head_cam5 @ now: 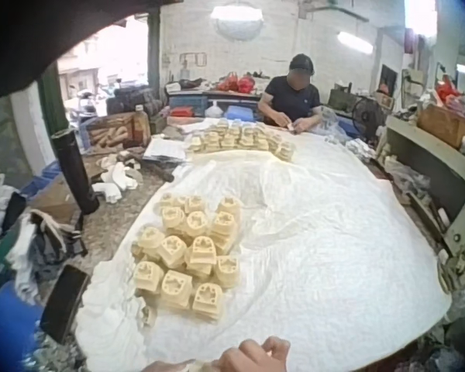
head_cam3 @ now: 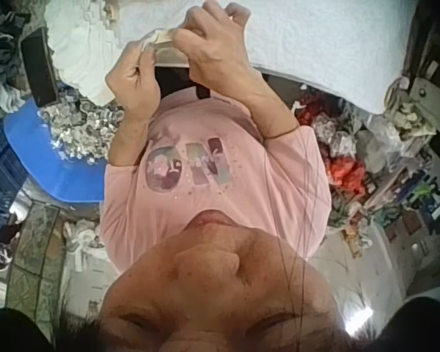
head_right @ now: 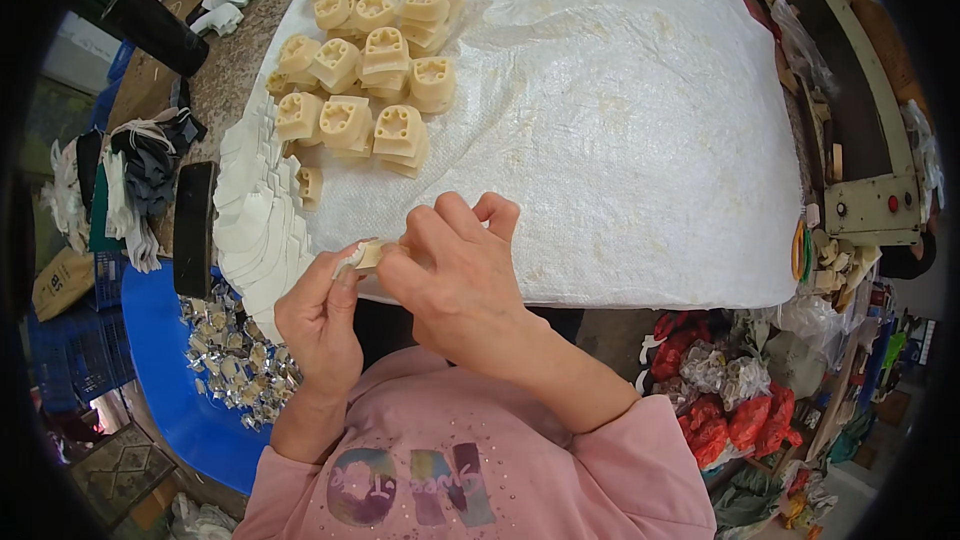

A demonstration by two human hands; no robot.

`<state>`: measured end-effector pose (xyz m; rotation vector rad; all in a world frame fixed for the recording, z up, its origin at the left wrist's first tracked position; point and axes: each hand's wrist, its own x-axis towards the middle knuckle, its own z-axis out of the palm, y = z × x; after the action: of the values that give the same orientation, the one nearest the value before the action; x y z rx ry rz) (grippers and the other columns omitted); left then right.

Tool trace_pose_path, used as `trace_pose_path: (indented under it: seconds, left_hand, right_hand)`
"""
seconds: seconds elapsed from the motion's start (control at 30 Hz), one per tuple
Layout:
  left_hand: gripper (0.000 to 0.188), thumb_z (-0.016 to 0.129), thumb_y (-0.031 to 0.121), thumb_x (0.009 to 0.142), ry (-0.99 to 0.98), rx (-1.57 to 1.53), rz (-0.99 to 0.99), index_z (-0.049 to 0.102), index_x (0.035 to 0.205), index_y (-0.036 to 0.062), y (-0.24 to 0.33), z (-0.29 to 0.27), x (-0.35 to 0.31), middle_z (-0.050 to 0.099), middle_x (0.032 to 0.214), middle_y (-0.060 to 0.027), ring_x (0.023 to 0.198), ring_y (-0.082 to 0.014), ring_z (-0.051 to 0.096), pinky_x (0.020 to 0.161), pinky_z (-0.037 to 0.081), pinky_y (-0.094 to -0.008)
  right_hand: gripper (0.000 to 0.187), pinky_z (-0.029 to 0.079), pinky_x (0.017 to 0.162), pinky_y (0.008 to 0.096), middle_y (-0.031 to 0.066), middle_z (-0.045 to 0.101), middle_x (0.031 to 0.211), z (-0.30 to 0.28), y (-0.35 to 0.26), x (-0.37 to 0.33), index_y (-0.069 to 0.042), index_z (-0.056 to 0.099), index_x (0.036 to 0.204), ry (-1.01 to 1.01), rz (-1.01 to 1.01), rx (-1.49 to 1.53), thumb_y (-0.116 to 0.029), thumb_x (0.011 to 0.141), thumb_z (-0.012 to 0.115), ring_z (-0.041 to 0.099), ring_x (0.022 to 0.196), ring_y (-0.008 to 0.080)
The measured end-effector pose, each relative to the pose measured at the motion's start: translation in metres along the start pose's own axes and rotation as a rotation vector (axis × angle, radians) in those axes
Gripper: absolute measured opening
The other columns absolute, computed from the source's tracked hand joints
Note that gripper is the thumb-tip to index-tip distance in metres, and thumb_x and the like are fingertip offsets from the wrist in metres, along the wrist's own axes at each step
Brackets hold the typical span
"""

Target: The recorder is assembling small plastic and metal components for shoes, likely heels or internal supports.

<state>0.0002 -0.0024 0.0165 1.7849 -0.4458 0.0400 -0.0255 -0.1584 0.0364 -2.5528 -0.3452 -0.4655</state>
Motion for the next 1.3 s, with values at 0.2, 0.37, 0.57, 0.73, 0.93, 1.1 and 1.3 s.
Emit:
trace_pose_path:
  seconds: [0.2,0.37,0.57,0.73,0.93,1.1,1.3]
  left_hand:
    - [0.023,0.057,-0.002,0.083,-0.055,0.228,0.156,0.060,0.105,-0.0082,-0.001,0.003,0.002,0.060,0.078,-0.0175,0.066,-0.0274,0.058,0.059,0.046,-0.0335]
    - [0.029,0.058,-0.002,0.082,-0.074,0.293,0.219,0.059,0.111,-0.0063,-0.002,0.003,-0.001,0.060,0.089,-0.0186,0.073,-0.0260,0.059,0.065,0.047,-0.0319]
    - [0.022,0.063,0.007,0.085,-0.054,-0.297,-0.077,0.065,0.107,0.0019,-0.021,0.002,-0.004,0.059,0.096,-0.0105,0.082,-0.0181,0.054,0.070,0.044,-0.0249]
    - [0.012,0.064,0.008,0.084,-0.067,-0.050,0.213,0.064,0.093,-0.0001,-0.022,0.001,0.004,0.057,0.080,-0.0081,0.070,-0.0196,0.050,0.062,0.042,-0.0266]
    - [0.008,0.065,0.006,0.081,-0.117,0.119,0.394,0.060,0.079,-0.0002,-0.018,0.001,0.013,0.047,0.062,-0.0072,0.057,-0.0226,0.044,0.050,0.037,-0.0305]
    - [0.008,0.066,0.003,0.078,-0.205,0.122,0.432,0.059,0.074,0.0022,-0.020,-0.003,0.016,0.047,0.063,-0.0067,0.057,-0.0224,0.043,0.048,0.035,-0.0319]
    - [0.017,0.067,-0.007,0.066,0.003,0.164,0.475,0.064,0.079,0.0036,-0.014,-0.006,0.011,0.050,0.068,-0.0045,0.064,-0.0222,0.045,0.058,0.039,-0.0310]
  right_hand:
    - [0.022,0.026,0.069,0.0393,0.0035,0.040,0.073,0.004,0.003,0.000,-0.012,0.052,0.074,0.017,-0.104,-0.059,-0.003,0.056,0.061,0.043,0.076,0.0218]
    - [0.025,0.025,0.071,0.0390,0.0042,0.043,0.076,0.016,0.021,-0.003,-0.011,0.054,0.079,0.079,-0.107,0.112,0.000,0.058,0.061,0.044,0.076,0.0223]
    - [0.034,0.025,0.073,0.0363,0.0049,0.047,0.081,0.018,0.029,-0.007,-0.009,0.057,0.088,0.096,-0.053,0.497,0.008,0.059,0.058,0.044,0.077,0.0227]
    - [0.031,0.029,0.074,0.0349,0.0044,0.054,0.080,0.014,0.030,-0.012,-0.008,0.058,0.091,0.005,-0.032,0.590,0.005,0.065,0.065,0.048,0.073,0.0211]
    - [0.037,0.025,0.073,0.0350,0.0053,0.045,0.078,0.010,0.021,-0.011,-0.009,0.054,0.083,-0.061,-0.049,0.571,0.012,0.053,0.052,0.044,0.077,0.0227]
    - [0.033,0.026,0.073,0.0356,0.0045,0.047,0.079,0.014,0.022,-0.014,-0.009,0.055,0.083,-0.127,-0.076,0.557,0.011,0.056,0.055,0.046,0.079,0.0217]
    - [0.032,0.030,0.079,0.0403,0.0029,0.058,0.097,0.017,0.022,-0.007,-0.009,0.060,0.093,0.117,-0.208,0.290,-0.010,0.064,0.074,0.048,0.088,0.0224]
